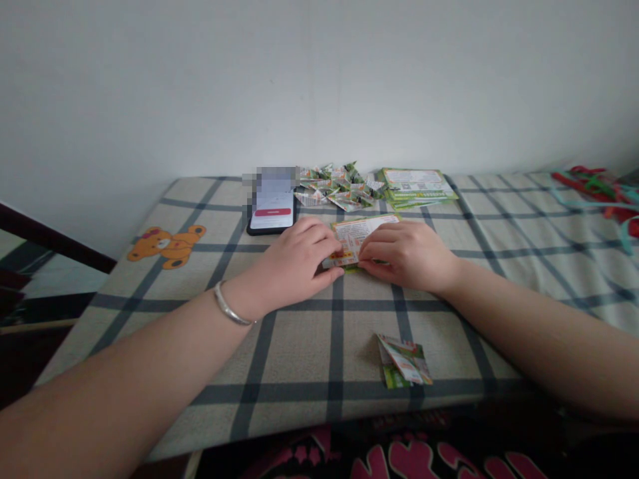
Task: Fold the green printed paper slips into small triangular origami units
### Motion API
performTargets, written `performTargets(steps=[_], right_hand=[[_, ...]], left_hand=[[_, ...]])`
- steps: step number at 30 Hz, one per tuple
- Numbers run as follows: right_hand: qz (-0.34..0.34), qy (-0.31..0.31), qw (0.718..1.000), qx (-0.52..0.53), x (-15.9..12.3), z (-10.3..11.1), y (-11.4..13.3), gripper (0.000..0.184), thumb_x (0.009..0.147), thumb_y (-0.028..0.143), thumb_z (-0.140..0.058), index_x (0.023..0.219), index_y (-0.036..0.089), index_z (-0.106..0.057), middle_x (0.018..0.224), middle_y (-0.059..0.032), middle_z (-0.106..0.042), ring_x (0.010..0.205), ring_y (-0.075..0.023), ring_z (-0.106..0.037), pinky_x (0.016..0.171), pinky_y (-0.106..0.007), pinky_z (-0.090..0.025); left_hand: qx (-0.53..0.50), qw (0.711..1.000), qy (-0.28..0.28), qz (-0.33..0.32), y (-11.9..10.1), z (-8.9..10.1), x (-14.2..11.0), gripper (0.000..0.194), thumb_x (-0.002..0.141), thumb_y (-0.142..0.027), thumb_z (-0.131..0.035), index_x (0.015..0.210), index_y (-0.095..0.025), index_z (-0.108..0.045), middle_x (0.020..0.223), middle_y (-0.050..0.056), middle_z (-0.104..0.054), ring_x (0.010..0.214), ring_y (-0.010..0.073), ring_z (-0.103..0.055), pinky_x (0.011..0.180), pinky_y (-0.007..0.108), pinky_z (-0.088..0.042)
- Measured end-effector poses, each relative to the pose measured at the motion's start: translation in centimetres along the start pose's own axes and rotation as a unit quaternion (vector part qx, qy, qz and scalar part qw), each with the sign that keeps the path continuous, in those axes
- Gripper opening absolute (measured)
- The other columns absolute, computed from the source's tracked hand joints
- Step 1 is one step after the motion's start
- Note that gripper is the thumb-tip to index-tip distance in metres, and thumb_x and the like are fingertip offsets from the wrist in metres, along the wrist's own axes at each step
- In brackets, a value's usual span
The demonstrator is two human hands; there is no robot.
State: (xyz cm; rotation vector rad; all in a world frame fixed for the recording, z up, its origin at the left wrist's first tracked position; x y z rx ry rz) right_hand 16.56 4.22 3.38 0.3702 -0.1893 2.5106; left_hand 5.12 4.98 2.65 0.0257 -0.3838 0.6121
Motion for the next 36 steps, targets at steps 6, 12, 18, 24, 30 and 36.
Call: performTargets(steps=[6, 12, 18, 24, 30, 36], right_hand=[[-0.008, 0.001, 1.0, 0.017, 0.0, -0.1, 0.0, 0.023, 0.093, 0.027, -0.051, 0.084, 0.016, -0.07, 0.083, -0.0067, -0.07, 0.078, -0.0186, -0.061, 0.07, -0.031, -0.041], [-0.034, -0.022, 0.999, 0.034, 0.2, -0.3, -0.6, 0.02, 0.092, 0.027, -0.053, 0.083, 0.016, -0.068, 0.079, -0.0053, -0.066, 0.074, -0.0173, -0.058, 0.071, -0.03, -0.039], [-0.085, -0.03, 0.995, 0.048, 0.4, -0.8, -1.5, 0.016, 0.09, 0.025, -0.054, 0.084, 0.017, -0.067, 0.078, -0.0053, -0.065, 0.074, -0.0175, -0.056, 0.068, -0.029, -0.037], [-0.13, -0.039, 0.989, 0.062, 0.6, -0.9, -1.9, 0.011, 0.085, 0.022, -0.056, 0.079, 0.016, -0.064, 0.073, -0.0044, -0.062, 0.069, -0.0165, -0.053, 0.066, -0.028, -0.035], [-0.149, -0.037, 0.982, 0.108, 0.8, -1.2, -2.4, 0.008, 0.082, 0.019, -0.057, 0.077, 0.017, -0.062, 0.073, -0.003, -0.061, 0.069, -0.0151, -0.052, 0.066, -0.027, -0.035], [-0.148, -0.036, 0.979, 0.135, 0.9, -1.4, -2.5, 0.007, 0.082, 0.018, -0.058, 0.076, 0.017, -0.062, 0.071, -0.0014, -0.06, 0.066, -0.013, -0.05, 0.063, -0.025, -0.034]], left_hand=[[0.018, 1.0, 0.009, 0.001, -0.1, -0.1, 0.3, 0.015, 0.088, -0.029, -0.062, 0.091, -0.015, -0.067, 0.1, 0.009, -0.064, 0.106, 0.0251, -0.054, 0.095, 0.041, -0.047], [0.024, 0.999, -0.01, 0.018, -0.2, 0.2, 0.4, 0.015, 0.089, -0.025, -0.059, 0.082, -0.015, -0.066, 0.089, 0.007, -0.066, 0.093, 0.0225, -0.058, 0.086, 0.038, -0.049], [0.047, 0.997, -0.026, 0.047, 0.0, 0.1, 0.6, 0.019, 0.09, -0.027, -0.059, 0.077, -0.015, -0.065, 0.083, 0.006, -0.066, 0.086, 0.0221, -0.058, 0.078, 0.037, -0.048], [0.062, 0.995, -0.03, 0.071, 0.5, 0.0, 0.7, 0.02, 0.088, -0.028, -0.062, 0.072, -0.016, -0.063, 0.078, 0.006, -0.065, 0.083, 0.022, -0.058, 0.075, 0.036, -0.048], [0.055, 0.995, -0.033, 0.071, 0.6, 0.0, 0.7, 0.021, 0.088, -0.029, -0.061, 0.072, -0.016, -0.064, 0.078, 0.006, -0.066, 0.081, 0.0218, -0.059, 0.075, 0.036, -0.049], [0.059, 0.994, -0.046, 0.083, 0.8, 0.2, 0.6, 0.016, 0.086, -0.029, -0.065, 0.077, -0.017, -0.064, 0.078, 0.004, -0.067, 0.081, 0.0214, -0.061, 0.073, 0.035, -0.049]])
Point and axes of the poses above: each hand's wrist, its own x-axis towards the middle knuckle, its own z-axis out of the back of the hand, y = z × x, the point moved 8 cm from there along x, towards the middle knuckle
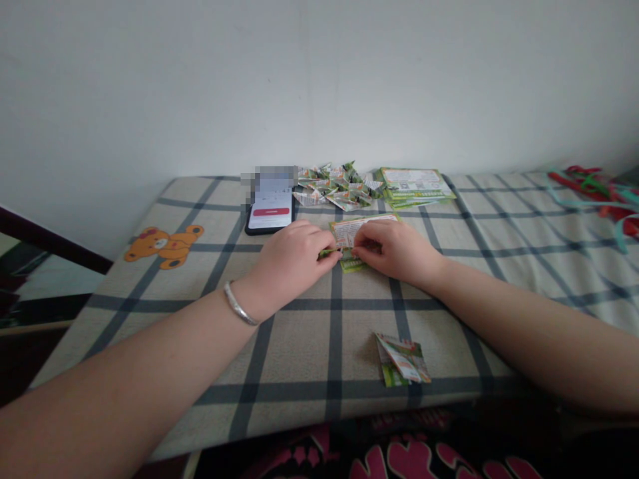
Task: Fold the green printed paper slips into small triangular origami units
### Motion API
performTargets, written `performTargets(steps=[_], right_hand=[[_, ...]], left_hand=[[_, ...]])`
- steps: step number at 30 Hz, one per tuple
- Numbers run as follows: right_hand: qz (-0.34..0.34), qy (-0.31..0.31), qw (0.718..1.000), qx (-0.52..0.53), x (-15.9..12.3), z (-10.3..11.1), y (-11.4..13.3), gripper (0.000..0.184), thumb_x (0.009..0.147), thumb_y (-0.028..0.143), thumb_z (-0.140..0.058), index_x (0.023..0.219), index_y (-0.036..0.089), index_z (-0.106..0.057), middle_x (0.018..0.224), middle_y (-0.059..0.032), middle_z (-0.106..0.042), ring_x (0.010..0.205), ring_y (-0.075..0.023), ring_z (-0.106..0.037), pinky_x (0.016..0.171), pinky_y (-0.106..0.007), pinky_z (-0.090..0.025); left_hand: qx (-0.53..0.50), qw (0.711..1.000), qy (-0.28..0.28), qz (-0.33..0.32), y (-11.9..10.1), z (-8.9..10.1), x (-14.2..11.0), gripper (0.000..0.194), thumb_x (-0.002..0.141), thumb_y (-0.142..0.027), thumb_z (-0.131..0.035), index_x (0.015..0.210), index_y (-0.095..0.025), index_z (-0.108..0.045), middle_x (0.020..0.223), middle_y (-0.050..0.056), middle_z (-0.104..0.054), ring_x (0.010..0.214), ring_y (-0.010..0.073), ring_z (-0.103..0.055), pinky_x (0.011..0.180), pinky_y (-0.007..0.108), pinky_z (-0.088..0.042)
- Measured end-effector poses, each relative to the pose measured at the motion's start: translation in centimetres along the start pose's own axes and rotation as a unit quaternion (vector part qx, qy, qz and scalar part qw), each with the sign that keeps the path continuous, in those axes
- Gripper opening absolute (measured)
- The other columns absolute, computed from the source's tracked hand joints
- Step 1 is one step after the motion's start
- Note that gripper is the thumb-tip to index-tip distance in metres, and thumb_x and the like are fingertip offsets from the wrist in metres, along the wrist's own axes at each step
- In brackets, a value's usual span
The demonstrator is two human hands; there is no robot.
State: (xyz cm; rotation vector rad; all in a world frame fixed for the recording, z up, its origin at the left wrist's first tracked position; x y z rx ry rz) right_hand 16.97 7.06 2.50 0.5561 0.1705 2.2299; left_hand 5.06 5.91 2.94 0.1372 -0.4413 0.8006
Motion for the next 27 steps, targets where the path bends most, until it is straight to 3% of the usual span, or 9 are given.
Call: performTargets(steps=[17, 27], right_hand=[[-0.004, 0.022, 1.0, -0.01, 0.45, -0.75, -0.08, 0.007, 0.083, 0.017, -0.058, 0.078, 0.016, -0.062, 0.074, -0.0029, -0.061, 0.068, -0.0144, -0.052, 0.067, -0.026, -0.037], [-0.015, 0.016, 1.0, 0.007, 0.42, -0.75, -0.4, 0.005, 0.082, 0.016, -0.059, 0.077, 0.016, -0.062, 0.075, -0.0022, -0.061, 0.069, -0.0133, -0.051, 0.066, -0.025, -0.037]], left_hand=[[-0.016, 0.999, 0.025, 0.038, 0.54, -0.52, 0.25, 0.011, 0.085, -0.024, -0.066, 0.078, -0.017, -0.062, 0.079, 0.003, -0.067, 0.082, 0.022, -0.06, 0.073, 0.035, -0.047], [-0.039, 0.999, 0.033, 0.004, 0.27, -0.59, 0.28, 0.007, 0.086, -0.016, -0.059, 0.079, -0.016, -0.06, 0.08, 0.004, -0.064, 0.082, 0.02, -0.057, 0.077, 0.035, -0.047]])
Point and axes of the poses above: each hand's wrist, its own x-axis towards the middle knuckle, its own z-axis out of the back of the hand, y = z × x, the point moved 8 cm from there along x, towards the middle knuckle
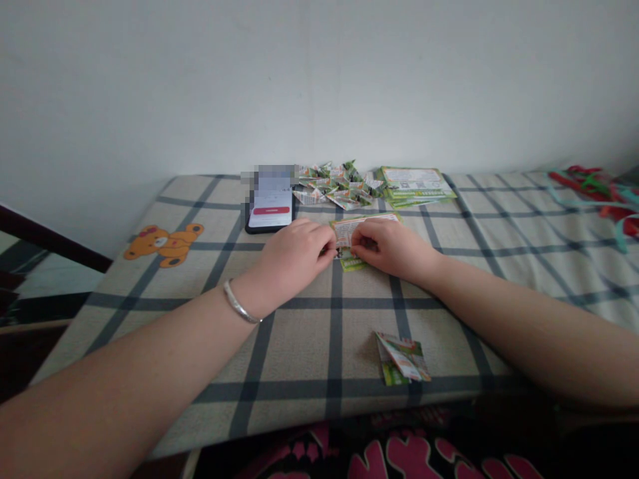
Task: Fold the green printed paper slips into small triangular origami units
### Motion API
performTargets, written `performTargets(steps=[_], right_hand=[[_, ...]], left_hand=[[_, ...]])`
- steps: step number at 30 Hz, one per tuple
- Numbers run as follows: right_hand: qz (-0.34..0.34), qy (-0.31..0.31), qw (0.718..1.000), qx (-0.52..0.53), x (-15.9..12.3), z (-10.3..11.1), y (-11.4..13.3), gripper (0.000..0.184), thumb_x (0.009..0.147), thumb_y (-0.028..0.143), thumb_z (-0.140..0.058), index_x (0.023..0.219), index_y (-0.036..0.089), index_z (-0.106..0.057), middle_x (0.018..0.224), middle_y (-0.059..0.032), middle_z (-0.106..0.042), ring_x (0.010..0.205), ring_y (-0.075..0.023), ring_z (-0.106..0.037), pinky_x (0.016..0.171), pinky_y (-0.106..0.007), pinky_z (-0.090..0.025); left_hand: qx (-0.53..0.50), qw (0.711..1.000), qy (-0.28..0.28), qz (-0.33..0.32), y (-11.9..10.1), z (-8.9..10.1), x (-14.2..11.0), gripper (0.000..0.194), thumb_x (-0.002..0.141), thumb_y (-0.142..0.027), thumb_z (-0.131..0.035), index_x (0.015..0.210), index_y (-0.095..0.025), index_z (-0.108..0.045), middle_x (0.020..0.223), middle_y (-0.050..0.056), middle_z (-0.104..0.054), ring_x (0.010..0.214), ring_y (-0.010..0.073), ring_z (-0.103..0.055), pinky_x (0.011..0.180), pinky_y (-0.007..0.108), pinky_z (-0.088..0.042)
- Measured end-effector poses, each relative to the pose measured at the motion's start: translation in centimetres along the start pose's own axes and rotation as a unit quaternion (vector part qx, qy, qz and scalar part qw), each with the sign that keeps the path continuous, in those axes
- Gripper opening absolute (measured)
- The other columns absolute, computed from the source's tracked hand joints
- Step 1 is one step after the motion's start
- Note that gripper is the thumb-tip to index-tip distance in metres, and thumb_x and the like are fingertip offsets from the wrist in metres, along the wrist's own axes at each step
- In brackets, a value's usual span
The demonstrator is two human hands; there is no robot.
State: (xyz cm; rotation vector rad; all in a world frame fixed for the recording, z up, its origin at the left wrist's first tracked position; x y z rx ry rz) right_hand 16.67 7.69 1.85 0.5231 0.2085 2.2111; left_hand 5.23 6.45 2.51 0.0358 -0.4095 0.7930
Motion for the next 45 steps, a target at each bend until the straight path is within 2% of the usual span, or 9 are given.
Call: performTargets(steps=[4, 9, 15, 21, 29, 33, 37, 39, 45], right_hand=[[-0.002, -0.005, 1.0, 0.003, -0.1, 0.1, -0.1, 0.005, 0.082, 0.017, -0.06, 0.078, 0.016, -0.063, 0.074, -0.0013, -0.06, 0.068, -0.0128, -0.051, 0.064, -0.024, -0.036], [-0.006, -0.008, 1.0, 0.001, -0.1, 0.2, -0.1, 0.004, 0.082, 0.017, -0.061, 0.078, 0.016, -0.064, 0.073, -0.001, -0.06, 0.067, -0.0125, -0.051, 0.064, -0.024, -0.036], [-0.012, -0.01, 1.0, -0.004, -0.3, 0.3, -0.1, 0.006, 0.083, 0.017, -0.059, 0.08, 0.016, -0.064, 0.076, -0.0022, -0.062, 0.07, -0.0133, -0.053, 0.065, -0.024, -0.037], [-0.012, -0.01, 1.0, -0.004, -0.2, 0.2, -0.3, 0.007, 0.083, 0.017, -0.058, 0.08, 0.016, -0.065, 0.075, -0.0022, -0.062, 0.069, -0.0134, -0.053, 0.065, -0.024, -0.037], [0.0, -0.014, 1.0, 0.002, -0.3, 0.4, -0.3, 0.006, 0.083, 0.016, -0.062, 0.08, 0.016, -0.067, 0.074, -0.0013, -0.063, 0.068, -0.0122, -0.054, 0.064, -0.023, -0.038], [0.056, -0.012, 0.998, 0.001, -0.6, 0.9, 0.0, 0.008, 0.085, 0.017, -0.061, 0.086, 0.017, -0.07, 0.079, -0.0029, -0.068, 0.073, -0.0139, -0.059, 0.067, -0.024, -0.042], [0.151, 0.015, 0.988, -0.008, -1.4, 0.9, 1.1, 0.022, 0.089, 0.012, -0.053, 0.095, 0.019, -0.073, 0.105, -0.0058, -0.073, 0.092, -0.0176, -0.066, 0.083, -0.029, -0.047], [0.169, 0.014, 0.985, -0.038, -1.6, 0.9, 1.5, 0.025, 0.089, 0.011, -0.052, 0.097, 0.02, -0.074, 0.111, -0.0056, -0.072, 0.096, -0.0197, -0.066, 0.087, -0.032, -0.048], [0.185, 0.014, 0.979, -0.089, -1.8, 0.8, 2.2, 0.027, 0.089, 0.012, -0.051, 0.098, 0.021, -0.075, 0.112, -0.0052, -0.072, 0.095, -0.0216, -0.066, 0.086, -0.036, -0.05]], left_hand=[[-0.006, 1.0, 0.005, -0.005, -0.1, -0.2, -0.1, 0.002, 0.085, -0.014, -0.059, 0.084, -0.015, -0.06, 0.087, 0.005, -0.062, 0.088, 0.0211, -0.057, 0.082, 0.037, -0.049], [-0.019, 1.0, -0.006, -0.009, 0.1, -0.3, -0.4, 0.011, 0.084, -0.01, -0.059, 0.094, -0.014, -0.063, 0.099, 0.007, -0.059, 0.095, 0.0215, -0.057, 0.088, 0.038, -0.05], [-0.013, 0.994, -0.014, -0.108, -0.9, -0.1, -0.6, 0.014, 0.087, -0.009, -0.057, 0.09, -0.018, -0.068, 0.1, 0.004, -0.064, 0.101, 0.0216, -0.055, 0.093, 0.039, -0.048], [0.027, 0.983, -0.015, -0.181, -2.1, -0.1, -0.9, 0.018, 0.091, -0.01, -0.054, 0.098, -0.017, -0.069, 0.101, 0.004, -0.07, 0.099, 0.0213, -0.056, 0.091, 0.038, -0.05], [0.073, 0.981, -0.003, -0.18, -2.3, -0.3, -1.2, 0.02, 0.092, -0.013, -0.055, 0.104, -0.018, -0.068, 0.104, 0.003, -0.07, 0.099, 0.0222, -0.059, 0.088, 0.039, -0.053], [0.1, 0.979, 0.002, -0.179, -2.5, -0.3, -1.2, 0.019, 0.093, -0.016, -0.055, 0.106, -0.018, -0.067, 0.106, 0.004, -0.07, 0.098, 0.0225, -0.061, 0.086, 0.039, -0.053], [0.114, 0.976, 0.012, -0.185, -2.6, -0.5, -1.3, 0.02, 0.095, -0.017, -0.052, 0.108, -0.018, -0.067, 0.108, 0.004, -0.07, 0.099, 0.0224, -0.062, 0.084, 0.038, -0.054], [0.118, 0.975, 0.007, -0.187, -2.6, -0.4, -1.3, 0.02, 0.095, -0.017, -0.052, 0.108, -0.018, -0.067, 0.108, 0.005, -0.07, 0.099, 0.0227, -0.062, 0.083, 0.038, -0.054], [0.114, 0.975, 0.013, -0.192, -2.5, -0.5, -1.4, 0.02, 0.094, -0.017, -0.052, 0.108, -0.019, -0.067, 0.11, 0.004, -0.07, 0.1, 0.0221, -0.062, 0.084, 0.038, -0.053]])
Point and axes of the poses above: each hand's wrist, its own x-axis towards the middle knuckle, its own z-axis out of the back of the hand, y = z × x, the point moved 8 cm from there along x, towards the middle knuckle
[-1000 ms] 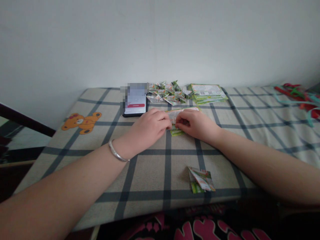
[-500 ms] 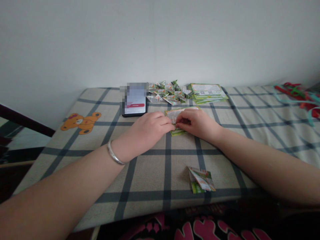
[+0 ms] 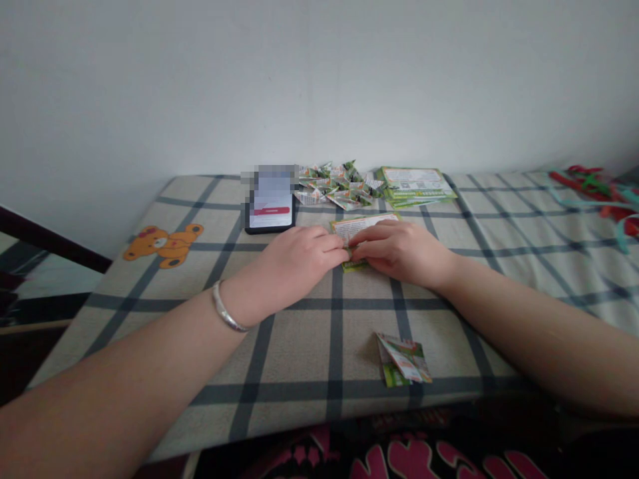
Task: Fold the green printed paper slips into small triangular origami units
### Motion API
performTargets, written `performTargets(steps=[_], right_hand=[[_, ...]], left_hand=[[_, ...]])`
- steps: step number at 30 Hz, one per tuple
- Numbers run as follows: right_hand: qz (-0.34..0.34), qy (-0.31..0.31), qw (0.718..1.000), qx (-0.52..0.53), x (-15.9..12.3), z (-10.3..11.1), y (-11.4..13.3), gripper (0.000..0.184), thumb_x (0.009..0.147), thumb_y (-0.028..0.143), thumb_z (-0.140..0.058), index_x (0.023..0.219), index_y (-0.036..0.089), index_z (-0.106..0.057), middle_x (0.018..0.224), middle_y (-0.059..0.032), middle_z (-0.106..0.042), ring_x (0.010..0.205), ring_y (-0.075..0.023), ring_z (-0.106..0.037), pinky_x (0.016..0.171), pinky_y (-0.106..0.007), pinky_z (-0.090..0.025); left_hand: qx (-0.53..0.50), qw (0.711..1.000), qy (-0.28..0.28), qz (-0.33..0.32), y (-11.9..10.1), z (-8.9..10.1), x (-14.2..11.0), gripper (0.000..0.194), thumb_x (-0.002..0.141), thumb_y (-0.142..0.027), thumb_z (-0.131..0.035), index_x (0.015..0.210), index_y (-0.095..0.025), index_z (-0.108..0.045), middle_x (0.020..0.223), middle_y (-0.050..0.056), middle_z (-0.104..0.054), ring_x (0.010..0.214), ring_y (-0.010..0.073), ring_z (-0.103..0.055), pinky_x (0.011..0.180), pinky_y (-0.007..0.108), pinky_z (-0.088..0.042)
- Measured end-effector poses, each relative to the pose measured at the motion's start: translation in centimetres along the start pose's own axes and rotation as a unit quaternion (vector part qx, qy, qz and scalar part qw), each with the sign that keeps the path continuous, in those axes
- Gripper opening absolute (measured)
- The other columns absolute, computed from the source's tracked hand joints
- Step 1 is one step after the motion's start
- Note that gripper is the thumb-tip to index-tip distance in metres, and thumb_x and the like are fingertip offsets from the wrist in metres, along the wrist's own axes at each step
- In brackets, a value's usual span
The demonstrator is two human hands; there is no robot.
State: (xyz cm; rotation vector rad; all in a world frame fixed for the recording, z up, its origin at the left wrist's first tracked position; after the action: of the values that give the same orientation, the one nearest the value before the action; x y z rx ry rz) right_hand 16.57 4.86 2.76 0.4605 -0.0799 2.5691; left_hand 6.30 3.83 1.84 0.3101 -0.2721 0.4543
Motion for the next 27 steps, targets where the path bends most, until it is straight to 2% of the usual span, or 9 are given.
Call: performTargets(steps=[8, 12, 21, 27], right_hand=[[-0.01, 0.028, 0.999, -0.014, 0.1, -0.2, 0.1, 0.028, 0.087, 0.011, -0.052, 0.099, 0.022, -0.075, 0.11, -0.006, -0.072, 0.095, -0.0213, -0.065, 0.085, -0.035, -0.048], [-0.022, 0.05, 0.998, -0.03, 0.2, -0.2, 0.1, 0.028, 0.086, 0.011, -0.053, 0.1, 0.023, -0.075, 0.112, -0.0049, -0.071, 0.096, -0.0209, -0.063, 0.084, -0.034, -0.047], [-0.044, 0.078, 0.995, -0.035, 0.0, 0.2, -0.2, 0.029, 0.084, 0.009, -0.055, 0.097, 0.024, -0.075, 0.112, -0.0032, -0.071, 0.092, -0.0199, -0.065, 0.079, -0.031, -0.046], [-0.045, 0.089, 0.994, -0.035, -0.3, 0.5, -0.3, 0.034, 0.081, 0.005, -0.053, 0.096, 0.025, -0.076, 0.111, -0.0028, -0.071, 0.092, -0.0193, -0.065, 0.077, -0.03, -0.045]], left_hand=[[0.015, 1.0, 0.025, 0.0, -0.2, 0.1, 0.2, 0.021, 0.094, -0.017, -0.054, 0.111, -0.019, -0.066, 0.109, 0.004, -0.07, 0.1, 0.022, -0.061, 0.084, 0.038, -0.052], [0.031, 0.999, 0.02, -0.006, -0.4, 0.6, 0.3, 0.022, 0.094, -0.017, -0.053, 0.111, -0.019, -0.067, 0.106, 0.004, -0.07, 0.096, 0.0213, -0.061, 0.081, 0.037, -0.051], [0.035, 0.999, 0.03, -0.006, -0.2, 0.7, 0.2, 0.02, 0.093, -0.015, -0.055, 0.108, -0.019, -0.067, 0.103, 0.003, -0.071, 0.093, 0.0214, -0.061, 0.079, 0.037, -0.048], [0.03, 0.998, 0.061, 0.004, 0.4, 1.1, 0.1, 0.02, 0.092, -0.013, -0.054, 0.101, -0.021, -0.071, 0.097, 0.002, -0.071, 0.093, 0.0211, -0.062, 0.082, 0.037, -0.048]])
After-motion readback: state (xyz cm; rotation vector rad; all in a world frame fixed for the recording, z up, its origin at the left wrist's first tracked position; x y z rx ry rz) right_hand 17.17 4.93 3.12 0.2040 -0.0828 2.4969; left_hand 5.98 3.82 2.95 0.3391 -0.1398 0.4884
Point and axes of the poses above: each hand's wrist, its own x-axis towards the middle knuckle, its own z-axis out of the back of the hand, y = z × x, the point moved 8 cm from there along x, towards the middle knuckle
